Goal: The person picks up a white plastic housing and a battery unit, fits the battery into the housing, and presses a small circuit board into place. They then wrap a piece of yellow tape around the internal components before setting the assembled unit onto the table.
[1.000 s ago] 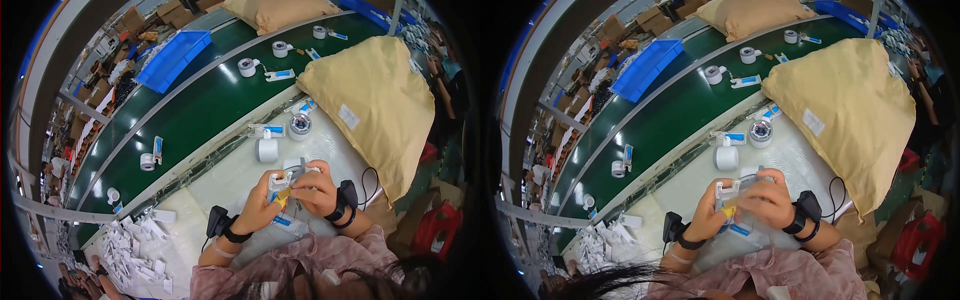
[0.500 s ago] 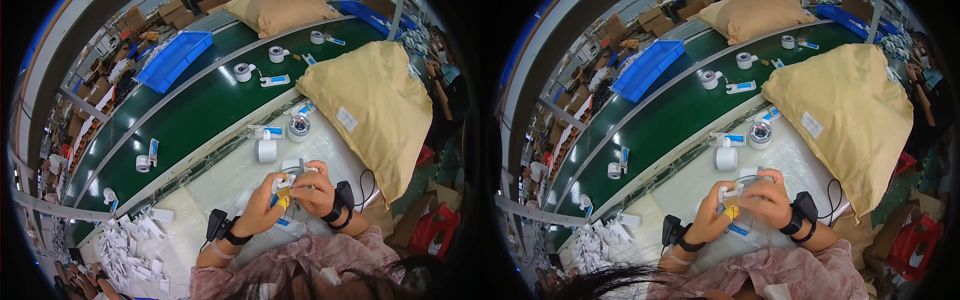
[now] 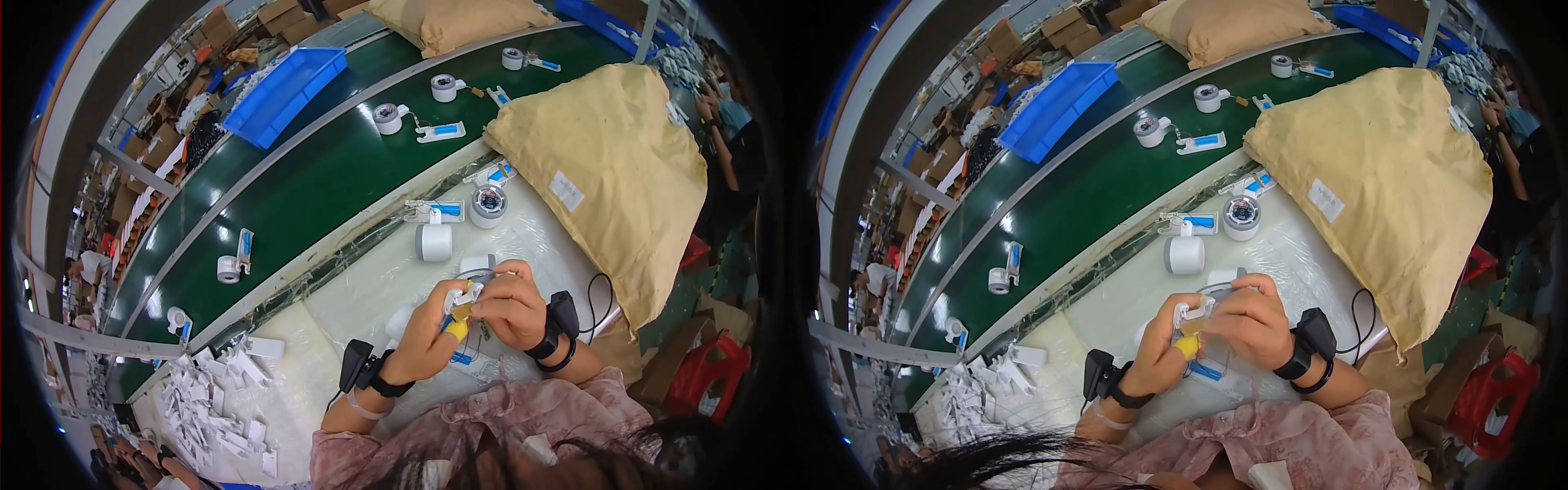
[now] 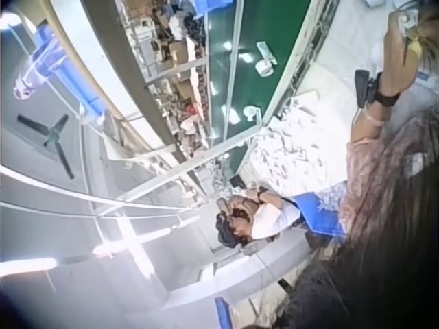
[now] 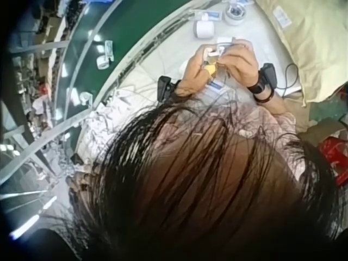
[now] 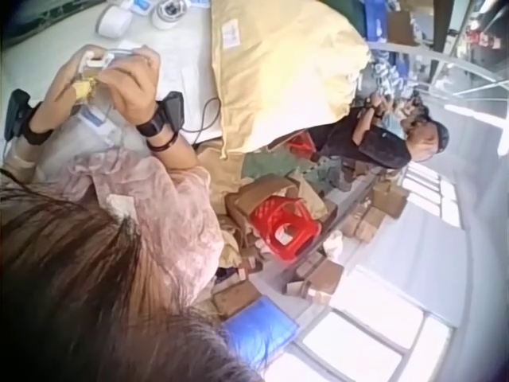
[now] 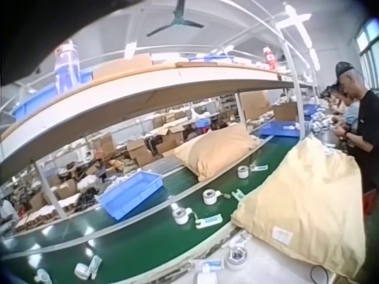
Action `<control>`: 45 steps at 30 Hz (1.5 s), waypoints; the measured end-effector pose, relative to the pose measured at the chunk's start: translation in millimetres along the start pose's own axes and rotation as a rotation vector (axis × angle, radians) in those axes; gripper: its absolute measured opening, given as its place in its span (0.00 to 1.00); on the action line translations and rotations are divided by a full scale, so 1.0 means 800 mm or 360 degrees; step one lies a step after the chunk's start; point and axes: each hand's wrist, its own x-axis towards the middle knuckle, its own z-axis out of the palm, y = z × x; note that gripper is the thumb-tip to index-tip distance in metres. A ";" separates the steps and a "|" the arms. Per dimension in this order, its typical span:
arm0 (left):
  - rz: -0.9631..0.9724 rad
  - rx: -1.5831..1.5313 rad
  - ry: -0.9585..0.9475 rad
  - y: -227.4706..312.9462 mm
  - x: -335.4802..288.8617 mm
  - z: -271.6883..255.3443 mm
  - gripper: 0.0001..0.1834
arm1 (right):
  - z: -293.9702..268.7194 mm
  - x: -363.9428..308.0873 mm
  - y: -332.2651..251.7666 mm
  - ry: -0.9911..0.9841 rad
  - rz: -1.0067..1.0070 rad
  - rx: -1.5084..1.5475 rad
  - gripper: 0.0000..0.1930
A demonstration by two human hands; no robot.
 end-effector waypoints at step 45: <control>0.0127 0.0442 0.0068 0.002 -0.005 0.009 0.23 | -0.007 0.007 -0.004 -0.0001 0.0048 0.0077 0.10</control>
